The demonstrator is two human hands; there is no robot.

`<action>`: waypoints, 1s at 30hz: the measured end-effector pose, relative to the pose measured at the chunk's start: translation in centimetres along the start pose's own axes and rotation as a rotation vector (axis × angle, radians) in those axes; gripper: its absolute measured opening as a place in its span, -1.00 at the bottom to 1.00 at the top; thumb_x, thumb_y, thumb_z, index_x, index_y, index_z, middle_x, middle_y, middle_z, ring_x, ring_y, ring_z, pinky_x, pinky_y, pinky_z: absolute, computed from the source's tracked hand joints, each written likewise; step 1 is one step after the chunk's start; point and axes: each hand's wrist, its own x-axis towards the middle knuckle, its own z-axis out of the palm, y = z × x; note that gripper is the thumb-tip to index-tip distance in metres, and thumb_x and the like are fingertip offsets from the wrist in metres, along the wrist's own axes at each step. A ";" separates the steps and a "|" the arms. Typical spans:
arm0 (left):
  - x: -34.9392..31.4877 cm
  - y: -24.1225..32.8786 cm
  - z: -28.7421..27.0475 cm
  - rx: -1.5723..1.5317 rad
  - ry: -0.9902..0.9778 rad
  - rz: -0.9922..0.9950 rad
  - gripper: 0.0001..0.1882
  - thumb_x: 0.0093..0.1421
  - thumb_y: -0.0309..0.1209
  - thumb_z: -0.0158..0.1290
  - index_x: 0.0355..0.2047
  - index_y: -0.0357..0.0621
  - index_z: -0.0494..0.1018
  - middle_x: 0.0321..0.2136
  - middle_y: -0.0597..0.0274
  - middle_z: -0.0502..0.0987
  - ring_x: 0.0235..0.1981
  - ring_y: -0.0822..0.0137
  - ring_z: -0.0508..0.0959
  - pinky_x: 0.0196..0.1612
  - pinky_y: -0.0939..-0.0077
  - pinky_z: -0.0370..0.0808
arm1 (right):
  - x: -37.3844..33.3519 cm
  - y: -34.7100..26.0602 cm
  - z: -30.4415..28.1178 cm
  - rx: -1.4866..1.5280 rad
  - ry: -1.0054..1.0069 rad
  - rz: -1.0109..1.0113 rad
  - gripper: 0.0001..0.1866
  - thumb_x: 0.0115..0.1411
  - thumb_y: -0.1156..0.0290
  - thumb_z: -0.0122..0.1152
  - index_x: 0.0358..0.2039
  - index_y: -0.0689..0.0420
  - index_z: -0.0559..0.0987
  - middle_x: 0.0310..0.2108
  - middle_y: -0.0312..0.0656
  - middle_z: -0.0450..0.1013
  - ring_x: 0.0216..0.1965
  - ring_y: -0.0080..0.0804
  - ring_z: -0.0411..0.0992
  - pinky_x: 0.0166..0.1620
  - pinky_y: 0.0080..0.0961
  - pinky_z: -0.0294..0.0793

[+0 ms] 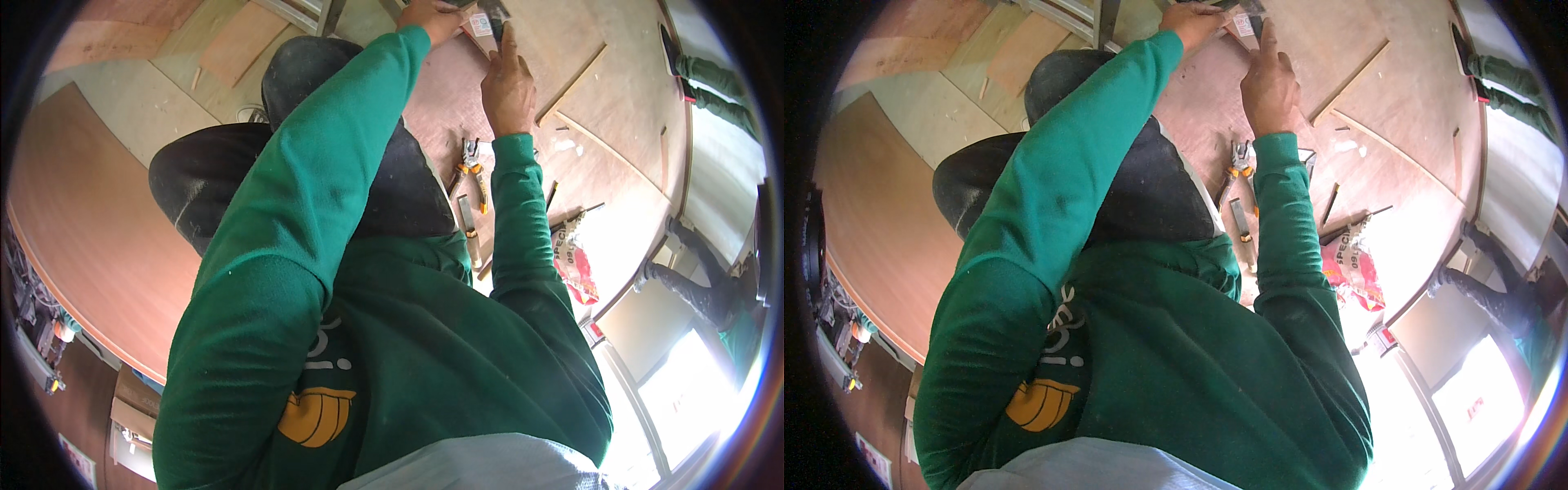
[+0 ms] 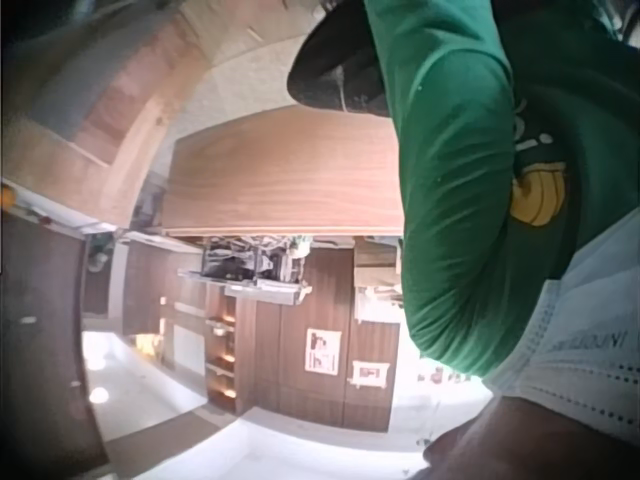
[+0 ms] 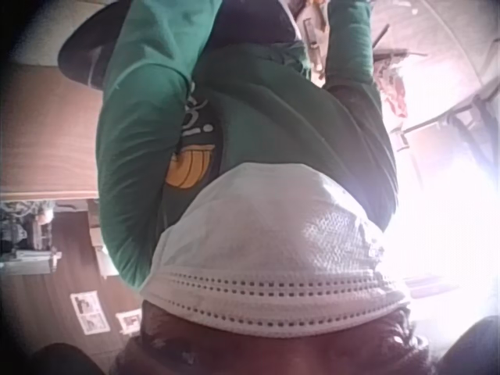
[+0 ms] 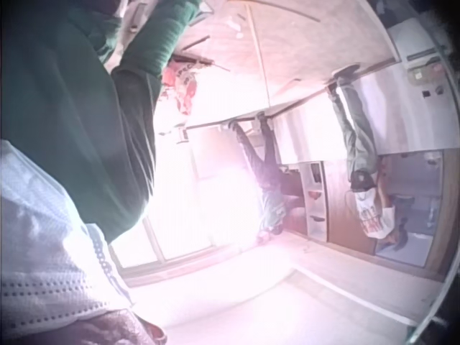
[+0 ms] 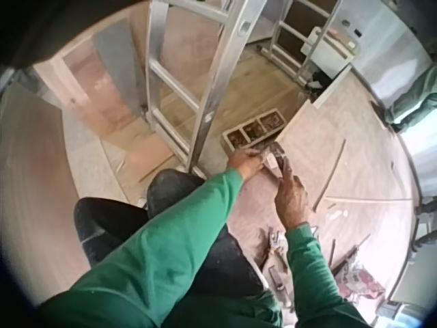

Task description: The person sits on the floor and assembles a small wooden frame. They use a hammer to drive nails into the joints of the frame and a utility knife to trim excess material. The person also uses a saw to cut a piece of wood and a ruler to measure the frame.

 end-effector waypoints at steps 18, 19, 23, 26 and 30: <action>-0.4 -0.2 0.1 -0.047 -0.004 -0.016 -0.62 0.24 -0.14 0.38 -0.23 -0.28 0.74 -0.48 0.17 0.72 -0.47 0.41 0.67 -0.38 0.40 0.60 | -0.3 0.1 -0.3 0.065 -0.059 -0.005 -0.37 0.43 0.41 0.11 0.48 -0.11 0.30 -0.14 0.21 0.60 -0.22 0.30 0.61 -0.19 0.16 0.60; -0.2 -0.8 -0.1 0.004 0.016 0.020 -0.61 0.24 -0.13 0.38 -0.24 -0.28 0.74 -0.48 0.17 0.72 -0.48 0.41 0.66 -0.39 0.39 0.60 | 0.1 -0.1 -0.3 0.070 -0.088 -0.001 -0.37 0.43 0.41 0.11 0.48 -0.11 0.29 -0.13 0.21 0.60 -0.22 0.31 0.61 -0.19 0.16 0.60; 0.6 -2.3 -0.4 -0.062 -0.044 0.057 -0.56 0.26 -0.05 0.37 -0.23 -0.26 0.75 -0.47 0.14 0.74 -0.46 0.39 0.69 -0.35 0.38 0.63 | -0.3 -1.1 -0.8 0.139 0.051 -0.057 -0.34 0.41 0.44 0.13 0.50 -0.09 0.27 -0.16 0.20 0.60 -0.23 0.29 0.61 -0.19 0.17 0.60; -1.1 0.4 0.2 0.010 -0.012 -0.008 -0.56 0.25 -0.06 0.37 -0.21 -0.26 0.75 -0.43 0.12 0.75 -0.43 0.37 0.71 -0.33 0.37 0.65 | -0.7 1.2 0.8 0.081 -0.025 -0.052 -0.32 0.41 0.44 0.15 0.50 -0.09 0.25 -0.19 0.20 0.60 -0.24 0.30 0.61 -0.20 0.16 0.60; -1.2 0.7 -0.8 0.115 -0.013 -0.019 -0.57 0.23 -0.09 0.38 -0.17 -0.26 0.74 -0.42 0.13 0.75 -0.43 0.34 0.71 -0.32 0.38 0.66 | -0.4 -0.1 -0.4 0.109 -0.011 -0.012 -0.33 0.42 0.42 0.12 0.50 -0.11 0.24 -0.18 0.22 0.60 -0.22 0.32 0.60 -0.18 0.19 0.59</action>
